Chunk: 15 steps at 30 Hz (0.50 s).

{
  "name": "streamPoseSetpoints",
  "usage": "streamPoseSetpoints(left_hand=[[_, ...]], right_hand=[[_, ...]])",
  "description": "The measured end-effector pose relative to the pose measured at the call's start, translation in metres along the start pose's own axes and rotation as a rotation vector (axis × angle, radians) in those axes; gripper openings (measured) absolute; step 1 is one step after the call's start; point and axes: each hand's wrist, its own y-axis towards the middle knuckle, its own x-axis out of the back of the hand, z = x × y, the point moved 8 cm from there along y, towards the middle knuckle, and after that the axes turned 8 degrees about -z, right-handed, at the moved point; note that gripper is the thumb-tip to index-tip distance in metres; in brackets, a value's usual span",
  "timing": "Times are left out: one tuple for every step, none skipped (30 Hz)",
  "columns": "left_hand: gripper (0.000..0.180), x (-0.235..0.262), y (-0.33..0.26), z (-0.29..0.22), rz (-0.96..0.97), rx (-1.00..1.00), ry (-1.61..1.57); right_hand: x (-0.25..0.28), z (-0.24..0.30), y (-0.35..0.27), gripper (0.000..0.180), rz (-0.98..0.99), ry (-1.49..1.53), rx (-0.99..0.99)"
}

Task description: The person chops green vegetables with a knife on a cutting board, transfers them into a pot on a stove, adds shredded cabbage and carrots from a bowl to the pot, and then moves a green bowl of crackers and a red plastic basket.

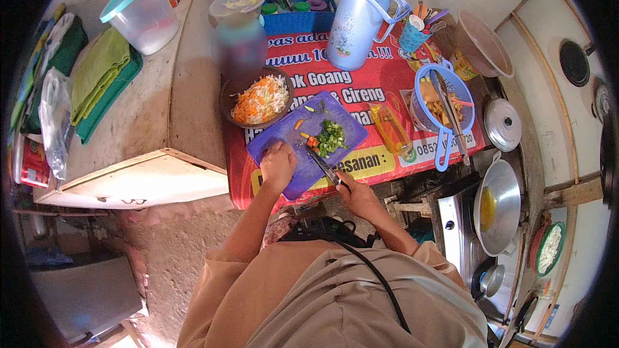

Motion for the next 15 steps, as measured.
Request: streamPoseSetpoints(left_hand=[[0.007, 0.004, 0.008, -0.004, -0.050, -0.046, -0.014], [0.007, 0.004, 0.016, -0.006, -0.050, -0.050, -0.015], [0.007, 0.006, 0.025, -0.016, -0.073, -0.138, -0.010], [0.007, 0.008, 0.030, -0.025, -0.097, -0.226, -0.005], [0.007, 0.005, 0.034, -0.023, -0.099, -0.230, -0.005], [0.005, -0.008, 0.036, -0.021, 0.012, -0.228, 0.005], [0.006, -0.019, 0.035, -0.017, 0.122, -0.226, 0.015], [0.006, -0.020, 0.036, -0.013, 0.119, -0.226, 0.015], [0.007, -0.024, 0.036, -0.010, 0.158, -0.201, 0.074], [0.008, -0.026, 0.036, -0.006, 0.196, -0.176, 0.133], [0.008, -0.024, 0.035, -0.003, 0.199, -0.176, 0.133], [0.009, -0.020, 0.036, 0.001, 0.202, -0.130, 0.158], [0.011, -0.016, 0.037, 0.004, 0.205, -0.084, 0.183], [0.011, -0.013, 0.036, 0.001, 0.205, -0.090, 0.182], [0.012, -0.004, 0.036, -0.003, 0.158, -0.089, 0.123]], right_hand=[[0.004, 0.003, 0.000, 0.041, -0.026, 0.024, 0.008], [0.007, 0.004, 0.000, 0.041, -0.052, 0.047, 0.016], [0.005, 0.003, 0.000, 0.041, -0.056, 0.048, 0.017], [0.002, 0.004, -0.001, 0.041, -0.057, 0.034, 0.063], [0.000, 0.006, -0.002, 0.042, -0.059, 0.020, 0.110], [-0.001, 0.007, -0.002, 0.042, -0.061, 0.019, 0.111], [-0.001, 0.008, -0.003, 0.041, -0.060, 0.024, 0.095], [0.000, 0.008, -0.003, 0.041, -0.058, 0.030, 0.080], [0.003, 0.010, -0.003, 0.041, -0.060, 0.030, 0.076], [0.005, 0.008, -0.002, 0.040, -0.030, 0.007, 0.014], [0.004, 0.004, -0.002, 0.039, 0.000, -0.017, -0.047], [0.004, -0.001, -0.002, 0.039, -0.005, -0.016, -0.050], [0.004, -0.005, 0.000, 0.039, -0.031, 0.014, -0.014], [0.005, -0.007, 0.000, 0.039, -0.056, 0.044, 0.021], [0.005, -0.007, 0.000, 0.039, -0.058, 0.046, 0.022]])
